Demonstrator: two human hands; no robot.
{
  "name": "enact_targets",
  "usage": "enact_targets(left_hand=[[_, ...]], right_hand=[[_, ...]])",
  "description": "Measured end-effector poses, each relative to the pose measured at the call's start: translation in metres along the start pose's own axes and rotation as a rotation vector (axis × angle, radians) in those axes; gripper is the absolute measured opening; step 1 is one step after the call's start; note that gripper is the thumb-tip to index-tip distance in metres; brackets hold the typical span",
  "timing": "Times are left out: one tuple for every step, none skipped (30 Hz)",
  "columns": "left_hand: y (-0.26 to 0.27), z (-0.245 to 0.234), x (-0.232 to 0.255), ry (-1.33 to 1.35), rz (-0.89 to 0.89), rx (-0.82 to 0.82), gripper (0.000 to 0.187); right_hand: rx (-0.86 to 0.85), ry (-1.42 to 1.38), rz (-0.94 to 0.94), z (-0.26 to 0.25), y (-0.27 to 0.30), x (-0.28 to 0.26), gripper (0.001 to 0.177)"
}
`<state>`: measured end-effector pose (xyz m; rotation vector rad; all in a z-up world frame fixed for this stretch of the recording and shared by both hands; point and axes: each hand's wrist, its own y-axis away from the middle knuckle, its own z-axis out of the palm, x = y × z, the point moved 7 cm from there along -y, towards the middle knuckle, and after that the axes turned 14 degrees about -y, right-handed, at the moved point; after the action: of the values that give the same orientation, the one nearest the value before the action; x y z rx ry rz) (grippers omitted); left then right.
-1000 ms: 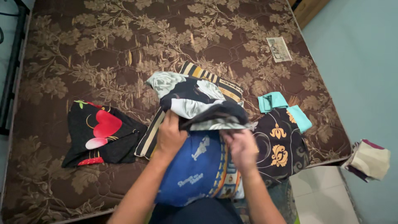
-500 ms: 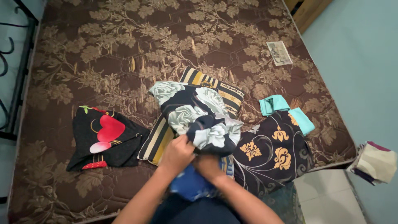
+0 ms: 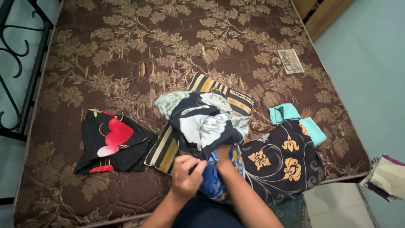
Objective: The person folds several pieces of fabric and pillowcases on a bed, placing them together as they are completed.
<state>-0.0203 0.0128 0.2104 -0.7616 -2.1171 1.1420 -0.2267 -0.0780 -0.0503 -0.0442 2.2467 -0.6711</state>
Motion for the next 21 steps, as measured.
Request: enact_targets(left_hand=[[-0.004, -0.001, 0.003, 0.047, 0.031, 0.007, 0.033], [-0.009, -0.001, 0.004, 0.072, 0.060, 0.017, 0.032], [-0.014, 0.000, 0.005, 0.097, 0.090, 0.027, 0.032], [-0.020, 0.000, 0.007, 0.123, 0.120, 0.037, 0.031], [-0.024, 0.001, 0.007, 0.132, 0.132, 0.031, 0.031], [-0.028, 0.000, 0.007, 0.142, 0.146, 0.024, 0.031], [-0.031, -0.001, 0.007, 0.151, 0.159, 0.018, 0.031], [-0.034, -0.003, 0.006, 0.163, 0.185, 0.011, 0.030], [-0.036, -0.005, 0.005, 0.174, 0.210, 0.005, 0.030], [-0.037, -0.006, 0.005, 0.186, 0.234, -0.002, 0.029], [-0.038, -0.010, 0.004, 0.206, 0.244, 0.013, 0.028], [-0.039, -0.013, 0.002, 0.224, 0.257, 0.029, 0.027], [-0.040, -0.016, 0.001, 0.242, 0.269, 0.046, 0.026], [-0.042, -0.019, 0.001, 0.202, 0.271, 0.064, 0.026], [-0.043, -0.021, 0.001, 0.161, 0.273, 0.083, 0.027], [-0.046, -0.023, 0.001, 0.120, 0.273, 0.101, 0.027], [-0.051, -0.024, -0.002, 0.016, 0.217, 0.113, 0.027], [-0.055, -0.027, -0.005, -0.088, 0.164, 0.124, 0.026], [-0.060, -0.028, -0.009, -0.191, 0.109, 0.135, 0.026], [-0.065, -0.025, -0.015, -0.196, 0.063, 0.110, 0.029], [-0.068, -0.022, -0.022, -0.202, 0.018, 0.084, 0.031]], right_hand=[[-0.001, 0.006, 0.025, 0.009, -0.005, 0.004, 0.055], [-0.006, 0.012, 0.042, 0.019, -0.009, 0.008, 0.055], [-0.012, 0.014, 0.064, 0.028, -0.014, 0.012, 0.056], [-0.025, 0.019, 0.081, 0.035, -0.019, 0.016, 0.056], [-0.038, 0.025, 0.094, 0.042, -0.023, 0.020, 0.056], [-0.055, 0.027, 0.106, 0.046, -0.026, 0.025, 0.057], [-0.070, 0.028, 0.119, 0.050, -0.029, 0.028, 0.057], [-0.085, 0.026, 0.130, 0.054, -0.031, 0.031, 0.057], [-0.103, 0.028, 0.139, 0.058, -0.033, 0.034, 0.058], [-0.122, 0.029, 0.151, 0.059, -0.033, 0.037, 0.058], [-0.144, 0.027, 0.159, 0.059, -0.032, 0.040, 0.059], [-0.162, 0.029, 0.167, 0.061, -0.033, 0.041, 0.059], [-0.183, 0.026, 0.171, 0.062, -0.035, 0.043, 0.059], [-0.203, 0.025, 0.171, 0.064, -0.036, 0.043, 0.060], [-0.223, 0.022, 0.169, 0.067, -0.038, 0.042, 0.060], [-0.241, 0.021, 0.171, 0.070, -0.038, 0.042, 0.061], [-0.258, 0.017, 0.166, 0.073, -0.036, 0.040, 0.061], [-0.273, 0.012, 0.164, 0.079, -0.036, 0.037, 0.061], [-0.287, 0.010, 0.163, 0.082, -0.036, 0.035, 0.062], [-0.302, 0.003, 0.164, 0.085, -0.032, 0.032, 0.062], [-0.318, 0.000, 0.161, 0.087, -0.028, 0.029, 0.063]])
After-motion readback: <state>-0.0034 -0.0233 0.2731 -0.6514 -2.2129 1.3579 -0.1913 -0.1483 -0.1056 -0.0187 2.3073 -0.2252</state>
